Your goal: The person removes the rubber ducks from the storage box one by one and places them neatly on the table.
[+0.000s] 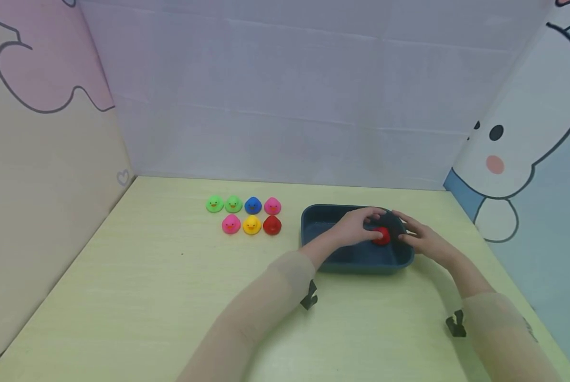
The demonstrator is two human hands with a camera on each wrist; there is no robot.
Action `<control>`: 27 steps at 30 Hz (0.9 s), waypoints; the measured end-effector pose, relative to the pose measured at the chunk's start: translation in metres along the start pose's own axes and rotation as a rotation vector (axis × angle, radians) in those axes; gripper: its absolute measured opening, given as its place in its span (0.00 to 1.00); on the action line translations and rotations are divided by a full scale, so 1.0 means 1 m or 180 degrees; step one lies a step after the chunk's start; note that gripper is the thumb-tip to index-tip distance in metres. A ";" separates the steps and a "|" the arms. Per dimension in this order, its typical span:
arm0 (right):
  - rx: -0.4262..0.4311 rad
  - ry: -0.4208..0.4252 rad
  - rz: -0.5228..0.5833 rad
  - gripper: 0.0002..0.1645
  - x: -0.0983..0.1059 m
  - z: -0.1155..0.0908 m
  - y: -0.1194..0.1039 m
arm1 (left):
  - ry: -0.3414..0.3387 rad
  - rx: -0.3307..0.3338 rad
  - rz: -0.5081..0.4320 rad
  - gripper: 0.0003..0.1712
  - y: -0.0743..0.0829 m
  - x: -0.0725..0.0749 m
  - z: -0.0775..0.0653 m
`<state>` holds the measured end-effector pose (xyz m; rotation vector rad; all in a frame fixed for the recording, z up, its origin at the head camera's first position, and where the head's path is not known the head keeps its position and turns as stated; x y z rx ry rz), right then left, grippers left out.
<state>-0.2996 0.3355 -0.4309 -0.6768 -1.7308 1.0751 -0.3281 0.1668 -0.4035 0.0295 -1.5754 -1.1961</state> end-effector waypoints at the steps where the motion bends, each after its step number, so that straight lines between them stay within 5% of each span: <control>1: -0.0006 -0.0002 -0.0002 0.38 0.000 0.000 0.000 | -0.0029 0.0006 0.0027 0.33 -0.001 -0.002 0.001; 27: 0.0016 0.0011 0.0021 0.39 0.002 0.002 0.005 | -0.0596 -0.0270 0.0685 0.34 -0.012 -0.033 0.016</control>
Point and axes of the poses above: each hand's wrist, its own z-axis towards the middle knuckle, its own x-axis out of the back of the hand, y = z × x, the point moved 7 cm from there along z, towards the middle knuckle, and after that the axes turned 7 degrees about z, right-handed, at the moved point
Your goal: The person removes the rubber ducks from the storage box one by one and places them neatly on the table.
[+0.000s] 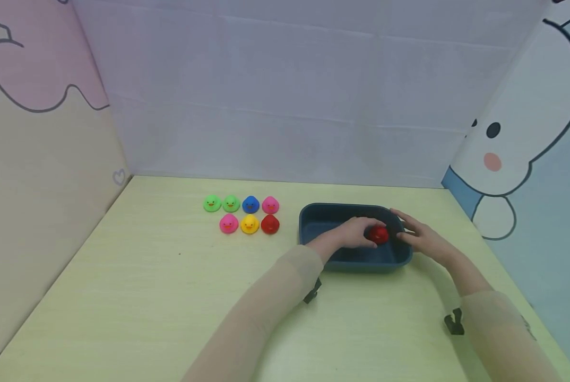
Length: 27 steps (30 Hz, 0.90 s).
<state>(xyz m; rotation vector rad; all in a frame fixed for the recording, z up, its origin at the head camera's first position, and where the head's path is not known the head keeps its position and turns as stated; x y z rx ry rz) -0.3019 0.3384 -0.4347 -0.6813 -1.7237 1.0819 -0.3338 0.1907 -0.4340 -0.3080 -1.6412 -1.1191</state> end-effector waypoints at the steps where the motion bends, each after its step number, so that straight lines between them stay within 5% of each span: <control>1: -0.0001 -0.0001 -0.0002 0.39 0.000 0.000 0.000 | -0.0012 -0.0010 0.0028 0.34 0.000 -0.001 0.001; 27: 0.0051 -0.0039 0.0119 0.39 -0.002 -0.001 -0.005 | 0.0063 -0.0013 -0.0038 0.18 -0.001 0.002 -0.002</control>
Point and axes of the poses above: each hand's wrist, its own z-axis towards the middle knuckle, its own x-axis out of the back of the hand, y = z × x, the point moved 7 cm from there along z, towards the middle knuckle, and after that the axes turned 7 degrees about z, right-handed, at the moved point
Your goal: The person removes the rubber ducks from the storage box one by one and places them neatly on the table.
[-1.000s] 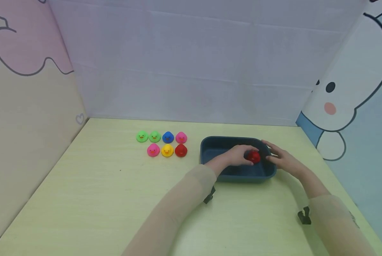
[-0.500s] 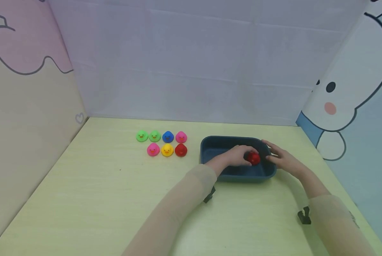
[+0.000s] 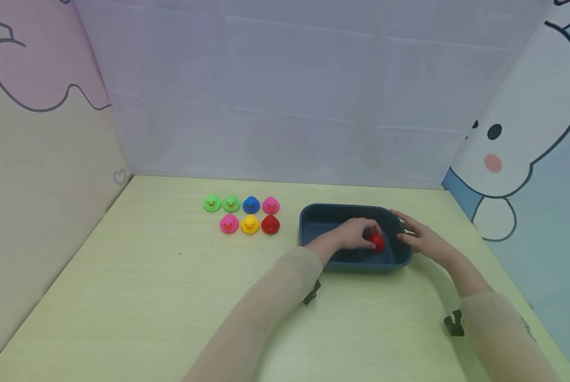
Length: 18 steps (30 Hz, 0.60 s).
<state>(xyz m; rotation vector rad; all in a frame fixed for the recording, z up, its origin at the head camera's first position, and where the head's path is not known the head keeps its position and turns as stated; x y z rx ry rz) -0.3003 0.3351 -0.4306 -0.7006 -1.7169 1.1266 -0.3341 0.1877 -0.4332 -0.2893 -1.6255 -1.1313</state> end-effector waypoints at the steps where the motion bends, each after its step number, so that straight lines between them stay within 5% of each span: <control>1: 0.0000 0.0003 -0.0002 0.39 0.000 0.000 0.000 | 0.0000 0.0007 -0.0014 0.18 0.000 0.000 0.000; 18: -0.0076 0.0046 -0.0130 0.38 0.001 0.000 0.005 | 0.0111 0.0029 -0.0002 0.13 0.003 0.002 -0.002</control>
Point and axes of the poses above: each hand's wrist, its own z-axis towards the middle knuckle, its own x-axis out of the back of the hand, y = z × x, the point moved 7 cm from there along z, towards the middle knuckle, and after that the axes turned 7 degrees about z, right-handed, at the moved point
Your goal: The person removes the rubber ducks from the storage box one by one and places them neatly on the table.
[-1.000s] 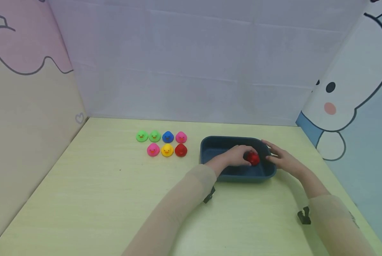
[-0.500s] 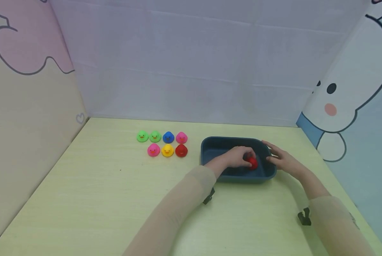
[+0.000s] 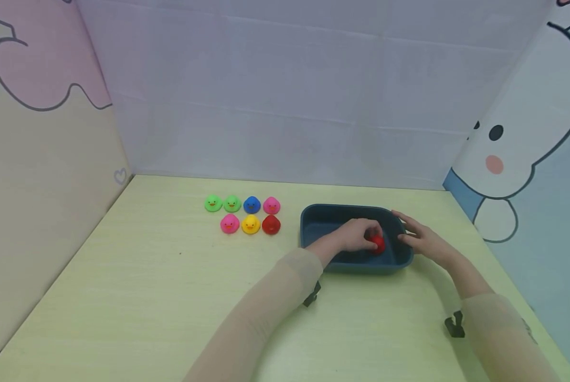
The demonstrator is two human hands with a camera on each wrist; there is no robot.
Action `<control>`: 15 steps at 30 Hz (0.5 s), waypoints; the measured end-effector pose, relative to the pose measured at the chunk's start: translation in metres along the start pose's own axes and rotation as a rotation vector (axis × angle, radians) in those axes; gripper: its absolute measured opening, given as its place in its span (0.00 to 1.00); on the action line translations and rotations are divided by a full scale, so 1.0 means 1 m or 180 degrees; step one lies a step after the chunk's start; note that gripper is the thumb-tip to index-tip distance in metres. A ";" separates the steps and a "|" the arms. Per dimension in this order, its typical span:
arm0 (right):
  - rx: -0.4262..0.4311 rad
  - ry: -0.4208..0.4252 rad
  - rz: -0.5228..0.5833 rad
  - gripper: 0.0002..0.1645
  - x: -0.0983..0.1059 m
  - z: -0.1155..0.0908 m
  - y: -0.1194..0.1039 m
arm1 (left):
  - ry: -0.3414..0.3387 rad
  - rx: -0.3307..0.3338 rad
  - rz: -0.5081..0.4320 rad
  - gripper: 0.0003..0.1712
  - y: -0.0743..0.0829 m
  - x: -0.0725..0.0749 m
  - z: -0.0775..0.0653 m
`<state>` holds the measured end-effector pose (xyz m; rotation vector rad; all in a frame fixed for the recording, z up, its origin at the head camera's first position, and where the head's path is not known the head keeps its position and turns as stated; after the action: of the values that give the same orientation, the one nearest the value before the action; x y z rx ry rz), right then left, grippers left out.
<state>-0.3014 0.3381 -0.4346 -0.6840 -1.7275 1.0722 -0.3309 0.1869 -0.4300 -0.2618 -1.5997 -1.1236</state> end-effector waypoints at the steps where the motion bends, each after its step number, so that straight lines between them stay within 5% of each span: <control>1: 0.0000 -0.0002 -0.0006 0.38 0.000 0.000 0.000 | 0.0009 -0.0002 -0.0014 0.13 0.001 0.001 0.000; 15: -0.0024 -0.0046 0.0004 0.40 0.000 -0.001 -0.001 | 0.0219 0.0039 -0.0062 0.14 0.007 0.015 -0.009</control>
<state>-0.3005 0.3380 -0.4334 -0.6836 -1.7446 1.0744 -0.3259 0.1781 -0.4142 -0.1978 -1.5508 -1.1260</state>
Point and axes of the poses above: each hand's wrist, its own z-axis towards the middle knuckle, its own x-axis out of the back of the hand, y = z × x, the point moved 7 cm from there along z, towards the middle knuckle, and after that the axes turned 7 degrees about z, right-handed, at the moved point
